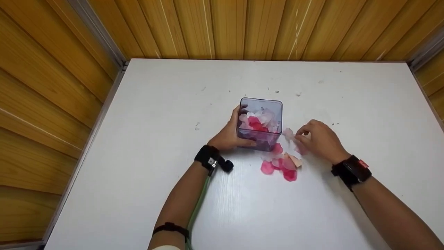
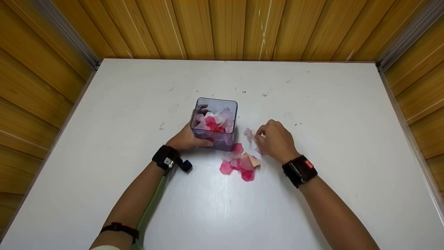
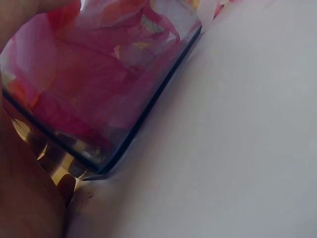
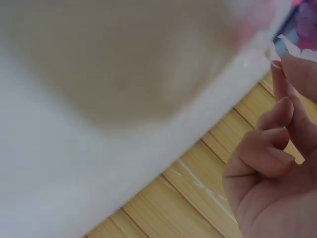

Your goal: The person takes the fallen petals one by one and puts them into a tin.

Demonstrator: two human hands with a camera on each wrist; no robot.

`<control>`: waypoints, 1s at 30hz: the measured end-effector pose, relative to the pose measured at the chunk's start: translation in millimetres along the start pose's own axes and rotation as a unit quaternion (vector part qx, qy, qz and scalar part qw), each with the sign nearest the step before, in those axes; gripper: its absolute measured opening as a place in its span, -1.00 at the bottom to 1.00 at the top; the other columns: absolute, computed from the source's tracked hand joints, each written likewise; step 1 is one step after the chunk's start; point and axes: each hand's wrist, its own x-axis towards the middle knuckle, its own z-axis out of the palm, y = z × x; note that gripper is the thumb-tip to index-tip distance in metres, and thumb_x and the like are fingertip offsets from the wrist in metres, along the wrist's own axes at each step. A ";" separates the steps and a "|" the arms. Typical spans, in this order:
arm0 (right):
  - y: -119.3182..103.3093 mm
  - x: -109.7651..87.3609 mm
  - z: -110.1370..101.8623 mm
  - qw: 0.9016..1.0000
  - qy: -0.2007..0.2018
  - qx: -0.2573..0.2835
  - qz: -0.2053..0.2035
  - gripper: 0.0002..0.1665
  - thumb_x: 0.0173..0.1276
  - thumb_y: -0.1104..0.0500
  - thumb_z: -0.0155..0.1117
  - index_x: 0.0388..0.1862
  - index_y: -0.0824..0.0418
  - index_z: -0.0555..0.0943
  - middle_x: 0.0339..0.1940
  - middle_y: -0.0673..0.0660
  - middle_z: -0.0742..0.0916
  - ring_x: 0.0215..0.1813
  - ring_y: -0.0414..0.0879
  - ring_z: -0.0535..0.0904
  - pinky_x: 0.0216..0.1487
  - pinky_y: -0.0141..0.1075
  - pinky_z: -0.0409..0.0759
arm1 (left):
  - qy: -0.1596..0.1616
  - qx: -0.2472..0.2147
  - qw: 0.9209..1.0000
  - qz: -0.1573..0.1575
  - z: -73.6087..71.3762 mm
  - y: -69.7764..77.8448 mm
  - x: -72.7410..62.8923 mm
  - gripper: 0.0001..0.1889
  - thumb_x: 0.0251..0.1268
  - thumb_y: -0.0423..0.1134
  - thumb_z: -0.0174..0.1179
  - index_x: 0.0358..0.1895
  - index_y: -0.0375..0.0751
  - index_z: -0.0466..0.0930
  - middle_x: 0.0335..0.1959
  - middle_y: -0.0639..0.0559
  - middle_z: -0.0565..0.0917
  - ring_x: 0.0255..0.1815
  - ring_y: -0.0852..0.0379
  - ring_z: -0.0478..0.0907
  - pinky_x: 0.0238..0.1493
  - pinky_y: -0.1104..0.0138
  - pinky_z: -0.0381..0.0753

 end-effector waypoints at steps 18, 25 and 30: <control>-94.5 42.1 -7.3 0.987 0.115 0.076 -0.088 -0.79 0.39 0.21 0.47 -0.12 0.33 0.80 -0.29 0.25 0.62 -0.18 0.11 0.49 -0.20 -0.12 0.38 | -0.008 -0.006 1.000 0.001 1.0 -3.3 1.3 0.32 -0.08 -0.15 0.66 0.61 0.10 -0.23 0.47 -0.01 0.19 0.44 0.15 0.29 0.51 0.27 0.22; -66.1 23.3 -12.5 0.979 0.160 0.083 -0.100 -0.84 0.40 0.32 0.42 -0.09 0.35 0.79 -0.33 0.20 0.62 -0.20 0.01 0.48 -0.15 -0.18 0.38 | -0.014 -0.018 1.000 0.003 0.8 -2.4 2.4 0.38 -0.10 -0.20 0.68 0.64 0.04 -0.28 0.46 0.02 0.22 0.45 0.14 0.31 0.51 0.26 0.23; -41.6 4.8 -16.4 0.966 0.215 0.061 -0.129 -0.79 0.35 0.42 0.42 -0.04 0.36 0.75 -0.41 0.20 0.58 -0.32 -0.09 0.35 -0.28 -0.33 0.24 | -0.013 -0.013 1.000 0.001 -0.9 -1.3 1.2 0.38 -0.11 -0.19 0.68 0.65 0.03 -0.27 0.47 0.01 0.20 0.45 0.13 0.29 0.52 0.24 0.22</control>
